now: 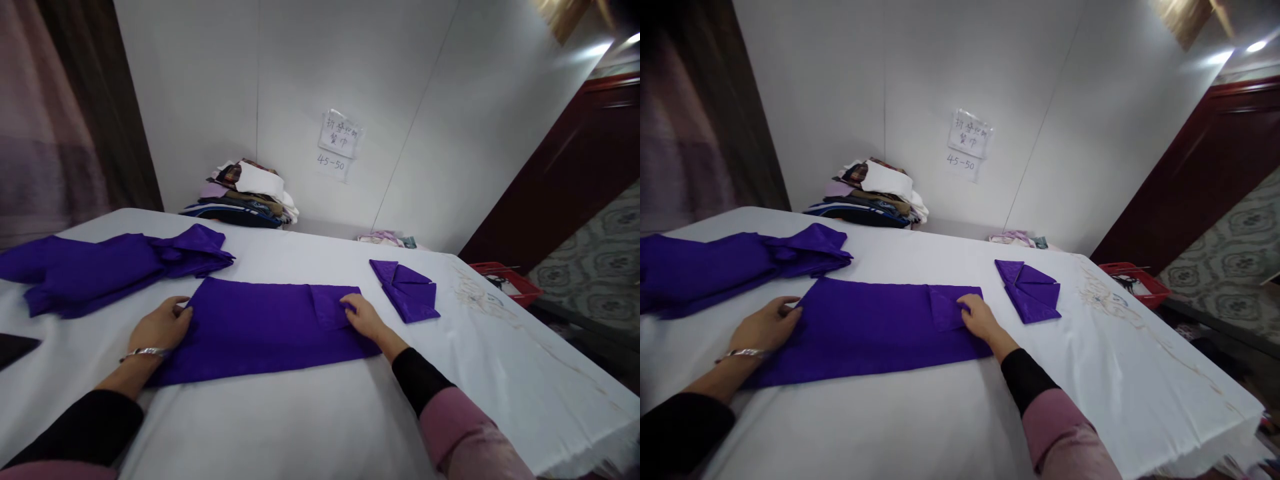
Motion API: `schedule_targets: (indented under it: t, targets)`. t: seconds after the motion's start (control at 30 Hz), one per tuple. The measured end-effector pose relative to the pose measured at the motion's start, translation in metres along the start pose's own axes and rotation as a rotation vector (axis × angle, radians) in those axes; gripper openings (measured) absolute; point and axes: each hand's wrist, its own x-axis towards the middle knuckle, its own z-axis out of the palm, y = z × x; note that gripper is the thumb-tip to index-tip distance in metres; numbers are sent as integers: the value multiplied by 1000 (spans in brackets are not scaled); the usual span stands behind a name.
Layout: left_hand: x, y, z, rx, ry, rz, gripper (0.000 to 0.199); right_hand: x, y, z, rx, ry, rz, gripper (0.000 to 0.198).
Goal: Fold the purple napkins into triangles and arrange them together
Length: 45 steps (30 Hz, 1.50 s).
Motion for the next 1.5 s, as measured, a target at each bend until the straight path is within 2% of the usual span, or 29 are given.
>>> schedule_targets:
  t: [0.07,0.13,0.23,0.4,0.53,0.63,0.77,0.83,1.13,1.5]
  targets:
    - [0,0,-1,8,-7,7,39,-14,-9,3,-39,-138,-190,49]
    - [1,0,-1,19,-29,7,40,-22,-11,5,-100,-186,-239,56]
    - [2,0,-1,20,-48,7,41,-20,-5,7,-139,-144,-130,52]
    - [2,0,-1,-4,-14,23,38,11,17,9,-21,32,255,34]
    - [1,0,-2,-3,-41,13,41,29,30,7,4,114,406,31]
    - [3,-1,-1,-5,-33,11,44,31,31,4,35,152,433,31]
    - [5,-3,2,-1,-31,14,45,27,28,3,57,166,448,42]
    - [6,-4,3,-4,-32,15,45,27,29,4,37,164,487,39]
    - [7,-2,4,-53,-3,38,45,24,31,-1,-176,129,631,36]
    - [17,-7,9,-42,-58,65,46,19,20,-2,-404,69,615,37]
